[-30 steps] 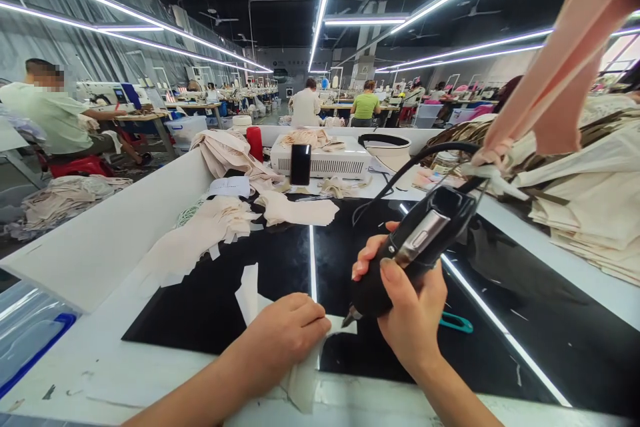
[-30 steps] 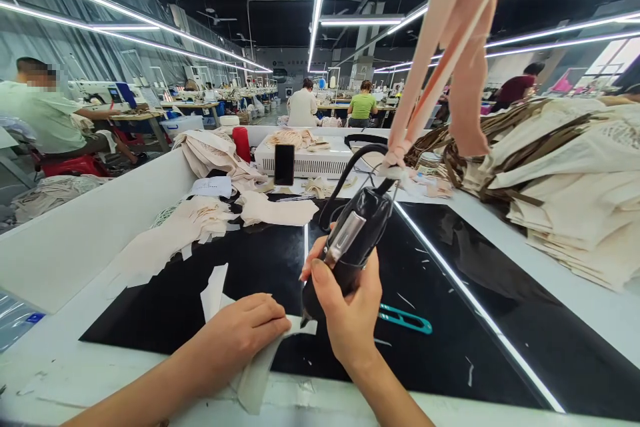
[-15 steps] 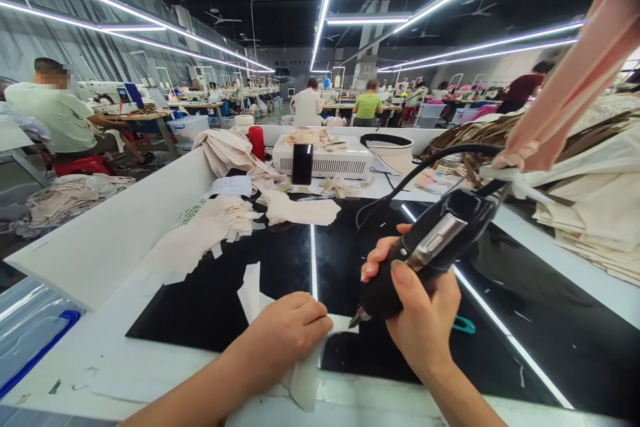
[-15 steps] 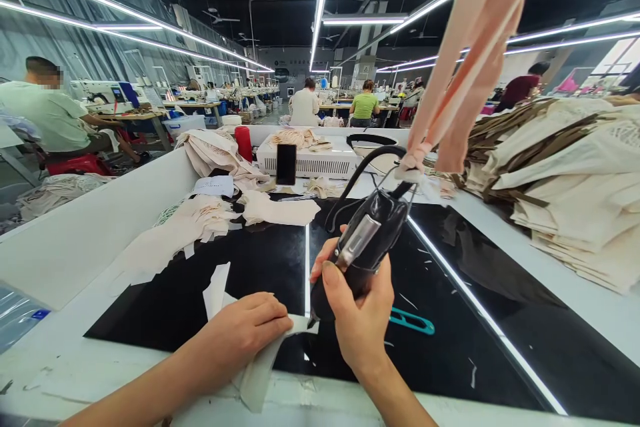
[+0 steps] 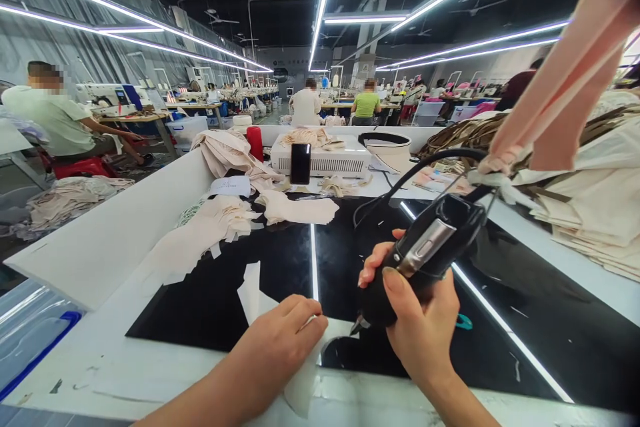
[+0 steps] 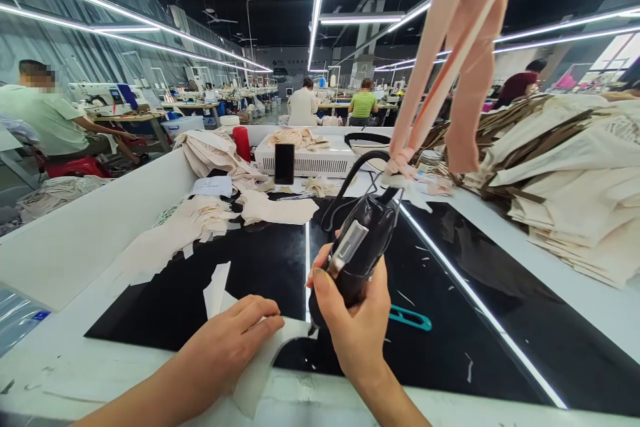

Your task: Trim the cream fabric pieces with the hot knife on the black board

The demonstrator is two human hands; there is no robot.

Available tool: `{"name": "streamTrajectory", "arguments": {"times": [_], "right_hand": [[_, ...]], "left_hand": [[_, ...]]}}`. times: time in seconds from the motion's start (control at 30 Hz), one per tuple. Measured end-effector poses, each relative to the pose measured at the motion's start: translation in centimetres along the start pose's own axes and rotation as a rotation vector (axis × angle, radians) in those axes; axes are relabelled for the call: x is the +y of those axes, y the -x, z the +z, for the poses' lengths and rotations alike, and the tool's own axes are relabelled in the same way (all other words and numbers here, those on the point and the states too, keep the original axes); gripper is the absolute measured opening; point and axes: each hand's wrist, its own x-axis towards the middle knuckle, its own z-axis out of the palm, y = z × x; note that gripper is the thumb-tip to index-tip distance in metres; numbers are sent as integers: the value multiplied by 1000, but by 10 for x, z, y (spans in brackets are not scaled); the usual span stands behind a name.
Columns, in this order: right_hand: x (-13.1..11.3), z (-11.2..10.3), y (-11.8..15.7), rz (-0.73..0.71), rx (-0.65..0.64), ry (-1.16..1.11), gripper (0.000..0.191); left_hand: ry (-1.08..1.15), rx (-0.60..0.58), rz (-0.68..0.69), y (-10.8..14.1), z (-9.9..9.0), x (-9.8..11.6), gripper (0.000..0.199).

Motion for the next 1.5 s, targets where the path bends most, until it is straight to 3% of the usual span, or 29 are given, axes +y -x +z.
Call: {"name": "streamTrajectory", "arguments": {"times": [0.33, 0.5, 1.07, 1.2, 1.4, 1.5], "right_hand": [[-7, -3, 11, -3, -4, 36, 34], [-8, -4, 15, 24, 23, 46, 35], [-13, 0, 20, 3, 14, 3, 35], [-13, 2, 21, -16, 6, -2, 25], [-9, 6, 17, -35, 2, 30, 18], [-6, 10, 14, -23, 27, 48, 21]], "left_hand": [[165, -91, -216, 8, 10, 8, 39], [178, -121, -215, 4, 3, 8, 33], [216, -61, -189, 6, 1, 5, 22], [199, -83, -181, 7, 3, 3, 24], [166, -215, -101, -3, -2, -14, 22], [138, -187, -15, -12, -1, -25, 17]]}}
